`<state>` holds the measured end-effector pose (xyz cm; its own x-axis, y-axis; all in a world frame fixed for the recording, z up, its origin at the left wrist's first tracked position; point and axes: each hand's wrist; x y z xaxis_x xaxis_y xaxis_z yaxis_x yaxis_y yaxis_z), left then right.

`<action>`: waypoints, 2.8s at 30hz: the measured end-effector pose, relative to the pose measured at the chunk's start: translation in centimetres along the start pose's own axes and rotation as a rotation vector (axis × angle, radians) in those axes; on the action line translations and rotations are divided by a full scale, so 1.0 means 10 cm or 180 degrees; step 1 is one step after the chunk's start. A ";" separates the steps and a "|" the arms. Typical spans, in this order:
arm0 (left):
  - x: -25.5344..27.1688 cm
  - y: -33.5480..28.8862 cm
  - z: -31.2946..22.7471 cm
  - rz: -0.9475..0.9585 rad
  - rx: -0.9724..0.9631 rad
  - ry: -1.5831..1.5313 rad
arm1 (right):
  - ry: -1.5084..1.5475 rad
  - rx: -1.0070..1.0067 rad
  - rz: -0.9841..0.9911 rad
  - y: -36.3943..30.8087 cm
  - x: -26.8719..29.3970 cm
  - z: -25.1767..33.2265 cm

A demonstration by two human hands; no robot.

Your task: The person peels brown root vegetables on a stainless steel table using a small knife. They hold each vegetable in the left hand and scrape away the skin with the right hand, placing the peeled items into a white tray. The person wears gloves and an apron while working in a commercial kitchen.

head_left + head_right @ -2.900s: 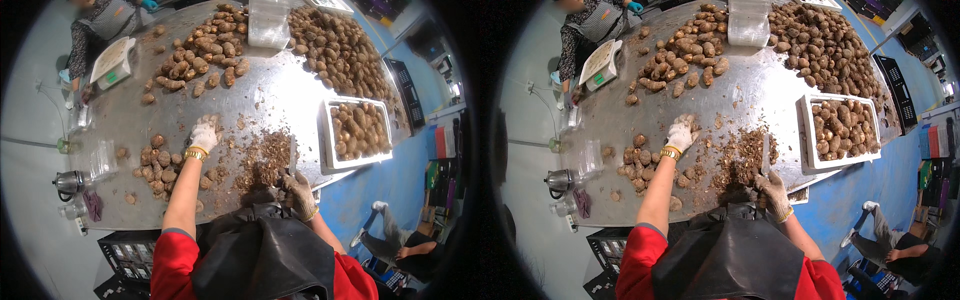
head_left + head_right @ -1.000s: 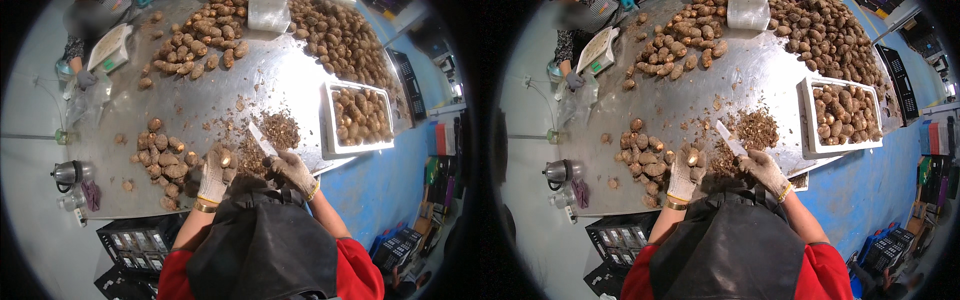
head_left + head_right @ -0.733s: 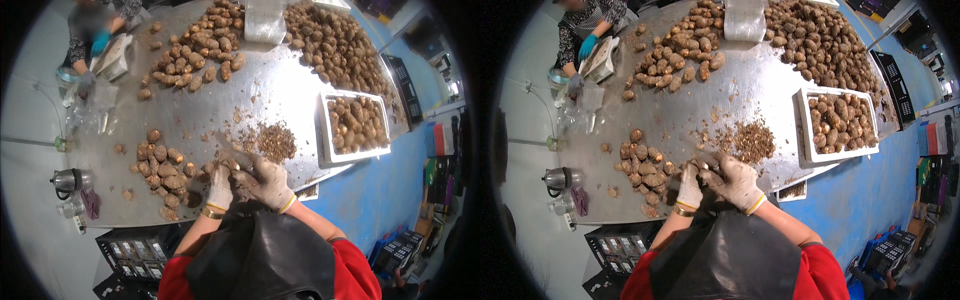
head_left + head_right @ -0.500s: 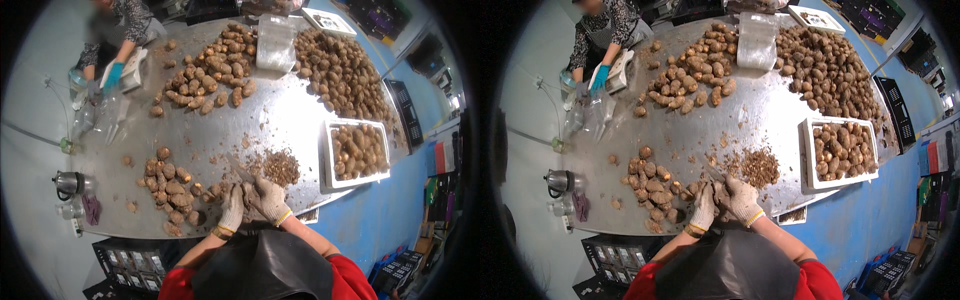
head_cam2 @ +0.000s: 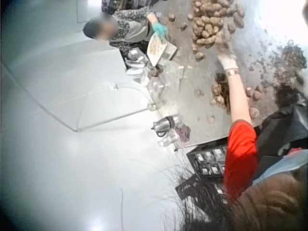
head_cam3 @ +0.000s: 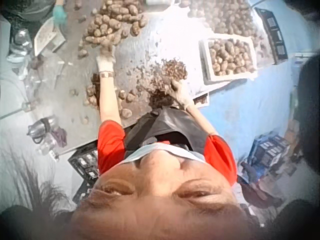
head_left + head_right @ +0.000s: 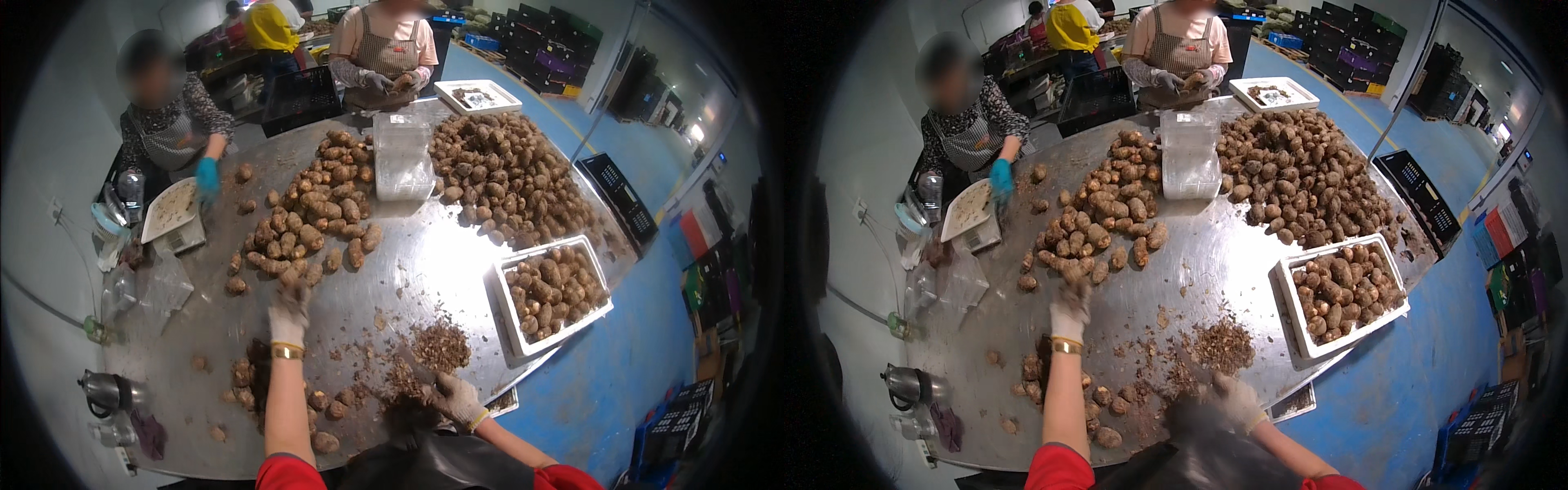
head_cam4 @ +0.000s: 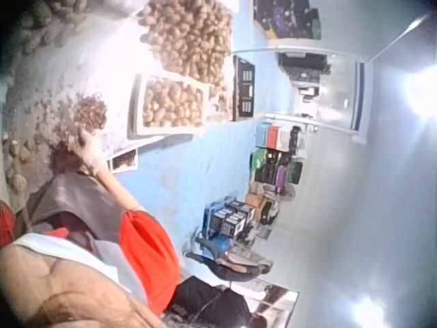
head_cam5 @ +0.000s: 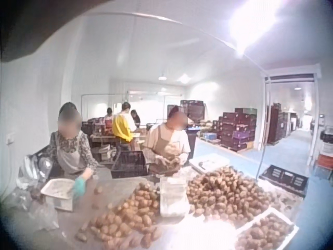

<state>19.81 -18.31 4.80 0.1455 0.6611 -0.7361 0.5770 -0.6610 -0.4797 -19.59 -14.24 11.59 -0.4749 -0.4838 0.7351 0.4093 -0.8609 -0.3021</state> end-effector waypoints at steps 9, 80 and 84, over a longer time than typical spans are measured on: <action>0.54 -0.95 0.17 0.1561 -0.0946 0.6815 | -0.0354 0.0485 -0.0101 -0.08 -0.18 -0.21; 0.83 -2.69 0.85 0.0859 -0.2304 0.4638 | 0.1709 0.0625 0.1485 0.14 -0.33 -0.20; 0.76 -2.67 0.94 0.0697 -0.2359 0.4512 | 0.1814 0.0542 0.1479 0.12 -0.31 -0.26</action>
<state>-2.07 1.09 7.51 0.6184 0.6394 0.4569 0.6268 -0.7520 0.2040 -19.62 -14.13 7.37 -0.5345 -0.8376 0.1132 0.7586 -0.5345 -0.3725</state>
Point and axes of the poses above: each hand's wrist, its own y-axis towards the middle knuckle, its own x-axis out of the back of the hand, z = x × y, and after that the axes turned 2 degrees about -z, right-handed
